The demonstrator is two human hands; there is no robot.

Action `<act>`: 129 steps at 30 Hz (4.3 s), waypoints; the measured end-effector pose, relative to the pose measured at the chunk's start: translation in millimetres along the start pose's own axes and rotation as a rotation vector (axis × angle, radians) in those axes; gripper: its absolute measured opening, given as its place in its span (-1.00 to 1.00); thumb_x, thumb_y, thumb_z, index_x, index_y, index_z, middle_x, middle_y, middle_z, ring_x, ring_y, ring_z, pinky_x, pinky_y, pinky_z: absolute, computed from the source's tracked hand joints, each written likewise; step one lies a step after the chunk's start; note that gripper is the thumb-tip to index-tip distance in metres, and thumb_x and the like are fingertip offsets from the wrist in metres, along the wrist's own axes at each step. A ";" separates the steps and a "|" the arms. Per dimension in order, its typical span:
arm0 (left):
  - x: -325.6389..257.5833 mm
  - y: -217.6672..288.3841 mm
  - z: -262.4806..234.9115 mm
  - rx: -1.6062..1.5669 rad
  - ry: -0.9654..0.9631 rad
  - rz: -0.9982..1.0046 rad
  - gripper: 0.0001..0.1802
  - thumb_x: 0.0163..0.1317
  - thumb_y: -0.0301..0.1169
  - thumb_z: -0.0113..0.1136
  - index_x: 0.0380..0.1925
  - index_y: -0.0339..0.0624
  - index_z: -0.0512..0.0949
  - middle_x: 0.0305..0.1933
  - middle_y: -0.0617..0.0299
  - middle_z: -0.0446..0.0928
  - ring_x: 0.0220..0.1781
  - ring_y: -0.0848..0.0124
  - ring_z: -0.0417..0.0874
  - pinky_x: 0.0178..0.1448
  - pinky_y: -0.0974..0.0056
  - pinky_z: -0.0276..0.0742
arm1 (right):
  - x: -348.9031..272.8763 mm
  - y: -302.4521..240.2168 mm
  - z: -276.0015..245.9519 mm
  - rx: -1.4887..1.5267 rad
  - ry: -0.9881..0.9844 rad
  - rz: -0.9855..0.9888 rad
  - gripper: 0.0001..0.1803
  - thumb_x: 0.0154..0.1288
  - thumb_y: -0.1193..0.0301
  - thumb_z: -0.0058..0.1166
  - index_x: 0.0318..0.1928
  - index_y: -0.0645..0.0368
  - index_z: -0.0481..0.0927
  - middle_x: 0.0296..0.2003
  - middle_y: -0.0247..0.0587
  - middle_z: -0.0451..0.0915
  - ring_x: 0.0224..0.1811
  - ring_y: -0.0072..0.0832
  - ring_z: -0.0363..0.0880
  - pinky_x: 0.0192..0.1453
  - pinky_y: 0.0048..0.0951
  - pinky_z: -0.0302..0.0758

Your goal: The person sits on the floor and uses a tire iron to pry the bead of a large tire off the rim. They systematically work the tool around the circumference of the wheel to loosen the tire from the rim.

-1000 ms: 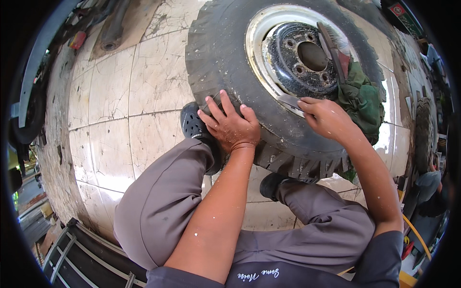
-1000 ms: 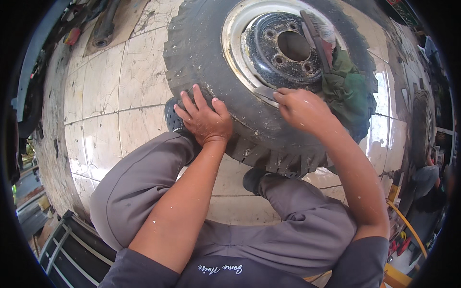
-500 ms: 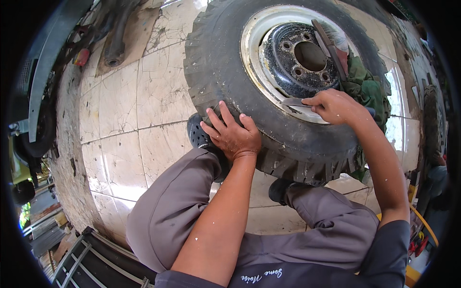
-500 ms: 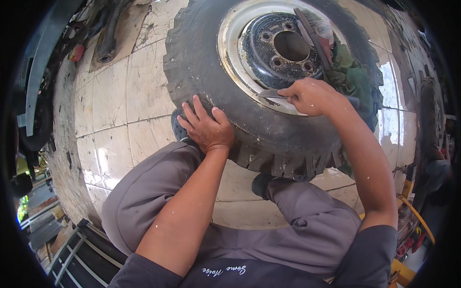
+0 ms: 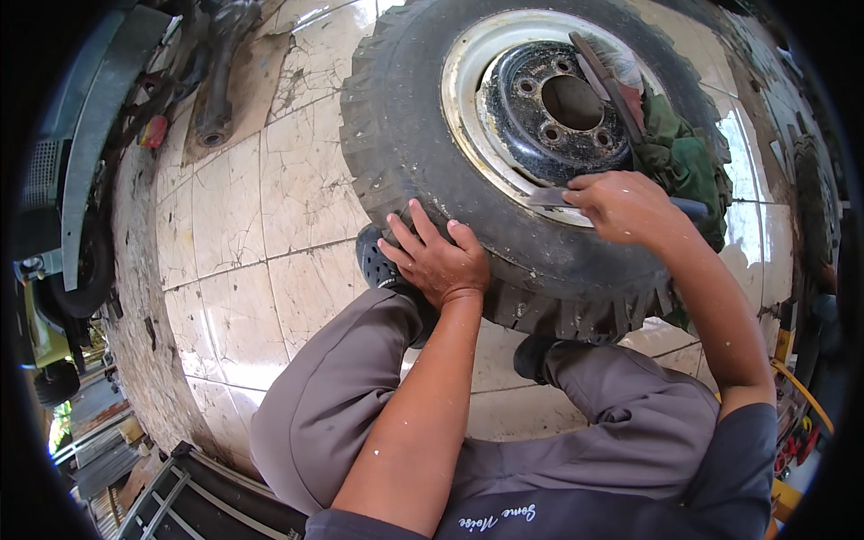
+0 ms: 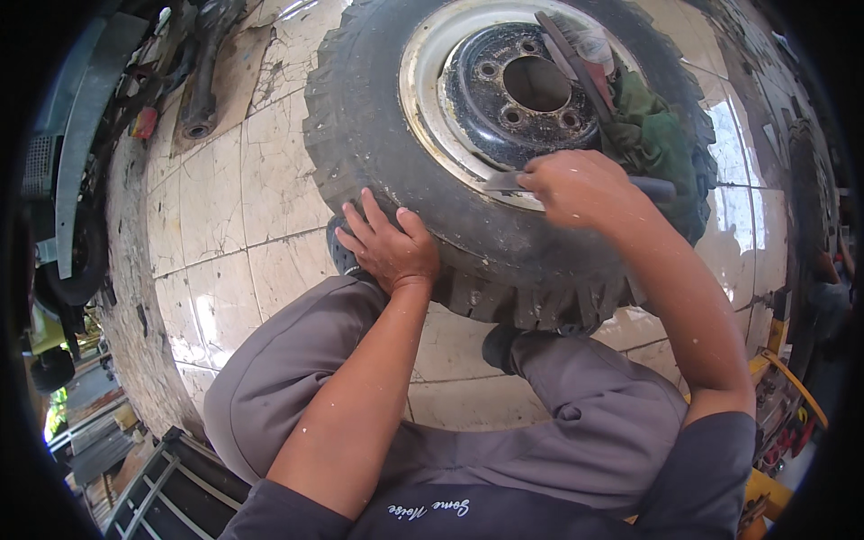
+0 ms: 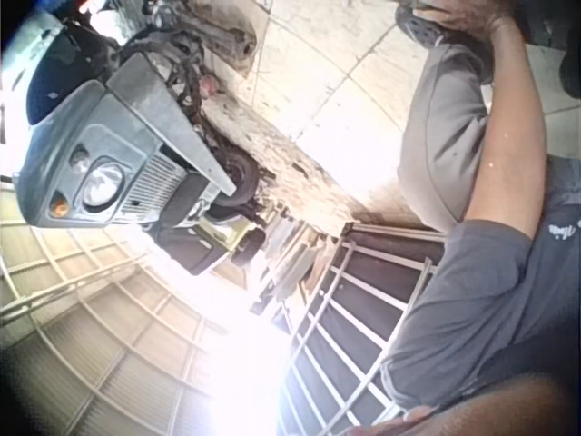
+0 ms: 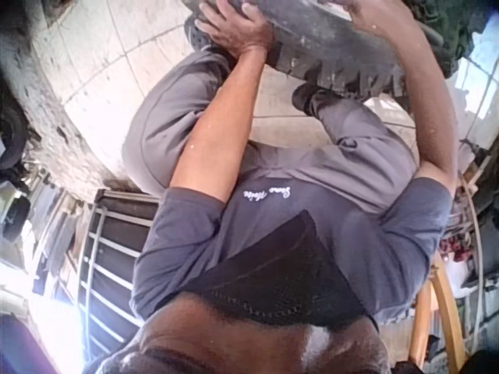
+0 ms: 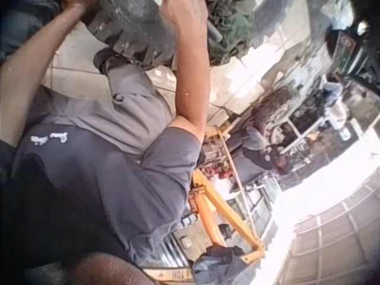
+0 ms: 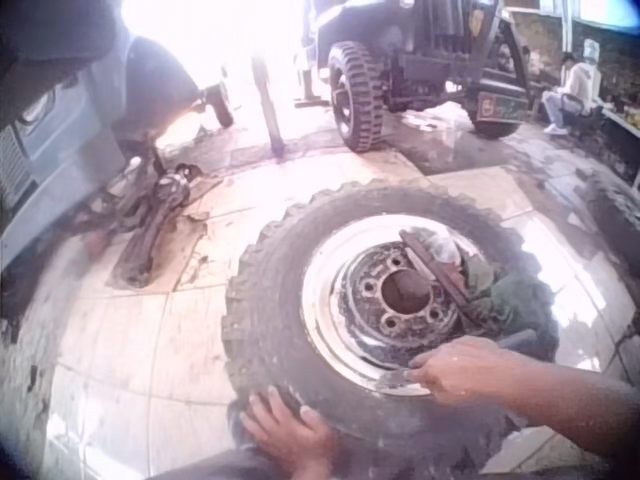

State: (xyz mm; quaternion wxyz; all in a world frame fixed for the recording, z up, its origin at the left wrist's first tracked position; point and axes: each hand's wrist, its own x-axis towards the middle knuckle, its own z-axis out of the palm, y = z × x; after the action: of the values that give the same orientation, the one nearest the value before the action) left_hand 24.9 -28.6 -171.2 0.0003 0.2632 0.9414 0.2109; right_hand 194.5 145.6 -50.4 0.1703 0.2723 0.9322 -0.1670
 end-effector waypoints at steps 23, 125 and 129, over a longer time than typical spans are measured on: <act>-3.6 -1.5 7.0 -0.008 0.023 0.005 -0.24 0.34 -0.07 -0.04 0.54 -0.02 0.24 0.60 -0.21 0.09 0.61 -0.42 -0.06 0.54 -0.34 0.07 | 5.5 -16.0 2.5 -0.068 0.067 -0.045 -0.64 0.25 0.48 0.08 0.05 0.06 0.71 -0.11 -0.19 0.68 -0.01 -0.11 0.70 0.02 -0.05 0.62; -9.5 -4.8 7.8 0.006 0.047 0.031 -0.26 0.34 -0.09 0.01 0.51 -0.04 0.28 0.60 -0.24 0.09 0.58 -0.47 -0.04 0.54 -0.34 0.09 | -22.6 -29.8 12.0 -0.102 0.030 0.203 -0.69 0.39 0.31 0.07 0.09 -0.10 0.72 -0.20 0.05 0.64 -0.13 0.00 0.71 -0.01 -0.03 0.65; -2.9 -1.1 6.0 0.017 0.070 0.033 -0.26 0.33 -0.09 0.01 0.50 -0.05 0.29 0.58 -0.26 0.12 0.56 -0.48 -0.01 0.52 -0.35 0.13 | -24.4 -18.5 8.0 -0.040 0.033 0.178 -0.71 0.38 0.31 0.08 0.05 -0.08 0.73 -0.20 0.07 0.65 -0.13 0.01 0.71 0.00 -0.03 0.64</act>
State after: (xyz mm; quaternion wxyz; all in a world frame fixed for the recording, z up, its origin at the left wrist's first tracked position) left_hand 27.5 -28.5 -177.4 -0.0386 0.2712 0.9381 0.2119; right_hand 205.3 116.6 -43.5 0.1747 0.3535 0.9100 -0.1280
